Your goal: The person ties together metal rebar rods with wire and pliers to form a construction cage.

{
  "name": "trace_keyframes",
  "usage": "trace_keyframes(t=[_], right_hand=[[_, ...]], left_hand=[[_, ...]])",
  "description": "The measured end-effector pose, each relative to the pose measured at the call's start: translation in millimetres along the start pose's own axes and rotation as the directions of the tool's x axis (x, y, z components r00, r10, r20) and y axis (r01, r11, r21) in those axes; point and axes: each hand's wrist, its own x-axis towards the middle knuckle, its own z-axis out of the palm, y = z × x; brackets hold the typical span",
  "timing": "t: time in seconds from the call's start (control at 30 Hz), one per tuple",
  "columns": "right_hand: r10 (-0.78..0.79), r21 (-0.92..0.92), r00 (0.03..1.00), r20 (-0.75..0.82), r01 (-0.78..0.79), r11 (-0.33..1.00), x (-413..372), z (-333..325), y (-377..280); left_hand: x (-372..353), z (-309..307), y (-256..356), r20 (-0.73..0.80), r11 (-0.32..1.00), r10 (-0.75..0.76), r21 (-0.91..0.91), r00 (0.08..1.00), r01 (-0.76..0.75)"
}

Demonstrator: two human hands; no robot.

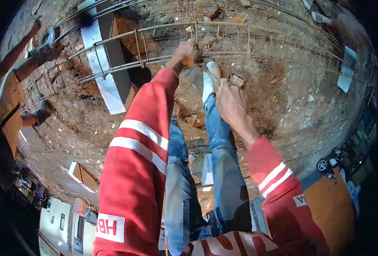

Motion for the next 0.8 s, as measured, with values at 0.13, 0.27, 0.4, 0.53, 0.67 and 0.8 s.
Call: trace_keyframes(t=[0.13, 0.27, 0.4, 0.53, 0.67, 0.8], right_hand=[[-0.089, 0.888, 0.886, 0.455, -0.443, 0.123, -13.4, 43.7, 9.9], [0.009, 0.798, 0.799, 0.601, -0.601, 0.048, -8.8, 38.8, 11.2], [0.131, 0.261, 0.990, 0.053, -0.141, 0.955, -8.2, 14.6, 9.9], [0.051, -0.175, 0.996, -0.072, -0.063, 0.982, -9.0, -2.6, -9.7], [0.089, 0.853, 0.859, 0.504, -0.511, 0.110, -10.3, 15.9, -18.1], [-0.133, 0.758, 0.787, 0.603, -0.617, -0.213, -12.9, 26.7, 6.2]], left_hand=[[2.3, -91.8, 118.2, 0.235, 0.958, -0.231, -0.116, 0.944, 0.263], [9.7, -86.8, 99.7, 0.409, 0.952, -0.190, -0.146, 0.893, 0.269], [9.9, -96.4, 102.5, 0.401, 0.989, -0.033, -0.121, 0.916, 0.088], [11.9, -101.4, 115.6, 0.350, 0.969, 0.137, 0.146, 0.927, -0.198], [16.9, -110.9, 116.2, 0.457, 0.937, -0.144, -0.222, 0.878, 0.269], [2.4, -106.1, 116.0, 0.477, 0.898, -0.215, -0.248, 0.852, 0.365]])
